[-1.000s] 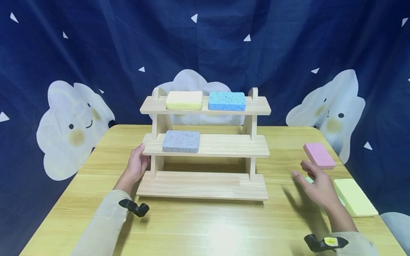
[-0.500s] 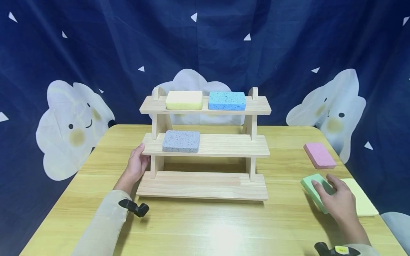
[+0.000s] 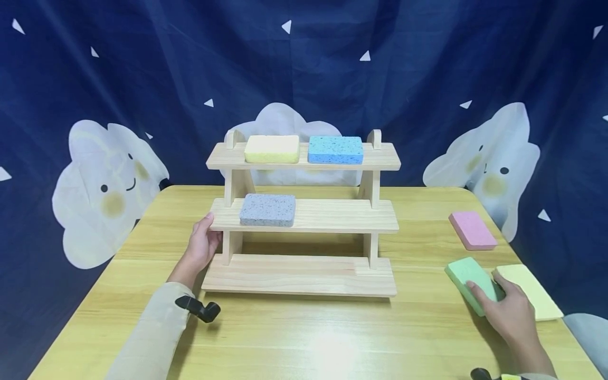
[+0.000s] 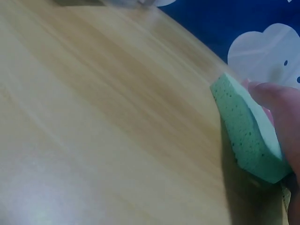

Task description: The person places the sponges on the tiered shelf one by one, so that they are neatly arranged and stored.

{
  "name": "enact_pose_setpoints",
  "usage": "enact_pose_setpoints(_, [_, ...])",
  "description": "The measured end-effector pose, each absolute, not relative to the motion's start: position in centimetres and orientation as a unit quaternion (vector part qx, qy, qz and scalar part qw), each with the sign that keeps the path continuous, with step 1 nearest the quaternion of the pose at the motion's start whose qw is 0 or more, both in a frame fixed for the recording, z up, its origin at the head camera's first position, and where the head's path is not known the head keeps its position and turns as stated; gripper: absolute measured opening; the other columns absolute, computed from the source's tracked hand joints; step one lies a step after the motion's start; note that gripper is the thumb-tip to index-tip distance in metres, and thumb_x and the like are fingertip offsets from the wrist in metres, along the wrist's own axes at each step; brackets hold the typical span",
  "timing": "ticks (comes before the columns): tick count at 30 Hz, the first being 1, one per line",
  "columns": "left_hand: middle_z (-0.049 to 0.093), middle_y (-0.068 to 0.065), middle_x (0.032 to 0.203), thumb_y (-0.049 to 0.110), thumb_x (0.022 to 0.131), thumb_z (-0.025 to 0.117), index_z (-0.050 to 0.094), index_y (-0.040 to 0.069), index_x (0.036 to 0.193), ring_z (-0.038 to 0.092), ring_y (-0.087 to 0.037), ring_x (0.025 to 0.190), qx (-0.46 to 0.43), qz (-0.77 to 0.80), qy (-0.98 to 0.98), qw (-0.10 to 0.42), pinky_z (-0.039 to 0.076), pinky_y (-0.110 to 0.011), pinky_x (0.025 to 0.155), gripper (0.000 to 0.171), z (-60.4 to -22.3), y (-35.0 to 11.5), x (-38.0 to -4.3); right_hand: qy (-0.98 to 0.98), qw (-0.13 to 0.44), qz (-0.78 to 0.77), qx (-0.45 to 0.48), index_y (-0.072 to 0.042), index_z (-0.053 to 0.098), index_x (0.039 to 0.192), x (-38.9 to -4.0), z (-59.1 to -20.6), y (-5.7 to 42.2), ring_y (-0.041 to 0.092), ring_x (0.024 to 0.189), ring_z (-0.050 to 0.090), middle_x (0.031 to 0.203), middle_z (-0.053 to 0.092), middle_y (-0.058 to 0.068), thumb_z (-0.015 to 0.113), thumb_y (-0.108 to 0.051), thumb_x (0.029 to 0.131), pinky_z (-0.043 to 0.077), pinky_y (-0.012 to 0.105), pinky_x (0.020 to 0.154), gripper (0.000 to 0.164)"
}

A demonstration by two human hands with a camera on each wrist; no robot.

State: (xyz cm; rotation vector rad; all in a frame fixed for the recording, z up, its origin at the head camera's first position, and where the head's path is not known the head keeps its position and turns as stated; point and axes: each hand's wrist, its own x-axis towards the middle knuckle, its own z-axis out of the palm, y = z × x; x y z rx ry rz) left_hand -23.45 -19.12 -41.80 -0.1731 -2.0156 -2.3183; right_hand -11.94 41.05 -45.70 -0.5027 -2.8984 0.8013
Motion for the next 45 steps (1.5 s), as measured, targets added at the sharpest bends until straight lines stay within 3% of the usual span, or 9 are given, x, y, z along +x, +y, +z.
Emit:
enact_pose_setpoints(6, [0.057, 0.005, 0.098, 0.031, 0.102, 0.025, 0.039, -0.014, 0.132, 0.054, -0.007, 0.091, -0.05, -0.759, -0.648, 0.035, 0.044, -0.021, 0.082, 0.056, -42.0, -19.1, -23.5, -0.956, 0.043, 0.252, -0.145, 0.006, 0.014, 0.146, -11.5, -46.2, 40.8, 0.058, 0.109, 0.034, 0.129, 0.028, 0.047, 0.054, -0.047, 0.09, 0.031, 0.062, 0.08, 0.086])
enact_pose_setpoints(17, [0.055, 0.003, 0.1, 0.029, 0.103, 0.022, 0.039, -0.012, 0.134, 0.054, -0.007, 0.092, -0.046, -0.752, -0.657, 0.027, 0.043, -0.022, 0.084, 0.054, -41.9, -19.2, -23.5, -0.96, 0.051, 0.244, -0.125, 0.005, 0.013, 0.146, -11.4, -46.6, 40.8, 0.053, 0.101, 0.038, 0.127, 0.031, 0.047, 0.061, -0.046, 0.087, 0.032, 0.05, 0.069, 0.091])
enact_pose_setpoints(20, [0.055, 0.004, 0.1, 0.029, 0.103, 0.022, 0.039, -0.012, 0.134, 0.054, -0.007, 0.092, -0.048, -0.752, -0.656, 0.026, 0.043, -0.022, 0.084, 0.054, -41.9, -19.2, -23.5, -0.96, 0.048, 0.247, -0.125, 0.005, 0.013, 0.147, -11.4, -46.5, 40.9, 0.053, 0.103, 0.037, 0.13, 0.028, 0.047, 0.059, -0.046, 0.088, 0.033, 0.054, 0.071, 0.09])
enact_pose_setpoints(28, [0.056, 0.006, 0.096, 0.027, 0.102, 0.022, 0.038, -0.014, 0.133, 0.054, -0.007, 0.089, -0.047, -0.757, -0.651, 0.028, 0.043, -0.022, 0.081, 0.053, -41.7, -19.1, -23.5, -0.959, 0.066, 0.254, -0.107, 0.012, 0.028, 0.14, -11.8, -44.7, 40.0, 0.053, 0.102, 0.04, 0.126, 0.036, 0.045, 0.061, -0.043, 0.088, 0.033, 0.056, 0.074, 0.083])
enact_pose_setpoints(37, [0.055, 0.003, 0.1, 0.028, 0.103, 0.022, 0.037, -0.012, 0.135, 0.055, -0.008, 0.092, -0.052, -0.756, -0.652, 0.03, 0.044, -0.022, 0.082, 0.054, -41.9, -19.2, -23.6, -0.963, 0.118, 0.239, -0.039, 0.007, 0.045, 0.133, -12.9, -41.5, 37.8, 0.052, 0.103, 0.043, 0.122, 0.045, 0.041, 0.067, -0.035, 0.085, 0.032, 0.054, 0.074, 0.068])
enact_pose_setpoints(42, [0.056, 0.004, 0.1, 0.028, 0.103, 0.023, 0.037, -0.011, 0.135, 0.054, -0.008, 0.092, -0.053, -0.758, -0.65, 0.028, 0.044, -0.022, 0.082, 0.054, -41.9, -19.2, -23.6, -0.959, 0.128, 0.251, -0.009, 0.006, 0.042, 0.136, -13.4, -39.7, 36.7, 0.058, 0.108, 0.042, 0.125, 0.042, 0.043, 0.069, -0.031, 0.083, 0.031, 0.06, 0.081, 0.071])
enact_pose_setpoints(43, [0.056, 0.004, 0.099, 0.028, 0.103, 0.022, 0.037, -0.012, 0.135, 0.054, -0.007, 0.092, -0.053, -0.758, -0.65, 0.027, 0.044, -0.022, 0.082, 0.054, -41.9, -19.2, -23.6, -0.957, 0.134, 0.256, 0.0, 0.006, 0.042, 0.136, -13.5, -39.4, 36.5, 0.059, 0.11, 0.04, 0.126, 0.042, 0.043, 0.07, -0.03, 0.083, 0.031, 0.059, 0.088, 0.071])
enact_pose_setpoints(45, [0.057, 0.005, 0.098, 0.028, 0.103, 0.023, 0.037, -0.012, 0.135, 0.054, -0.007, 0.092, -0.052, -0.76, -0.648, 0.026, 0.043, -0.022, 0.082, 0.054, -41.9, -19.2, -23.6, -0.953, 0.146, 0.264, 0.02, 0.006, 0.043, 0.136, -13.7, -38.7, 36.2, 0.059, 0.113, 0.039, 0.127, 0.042, 0.042, 0.072, -0.028, 0.081, 0.029, 0.044, 0.101, 0.071])
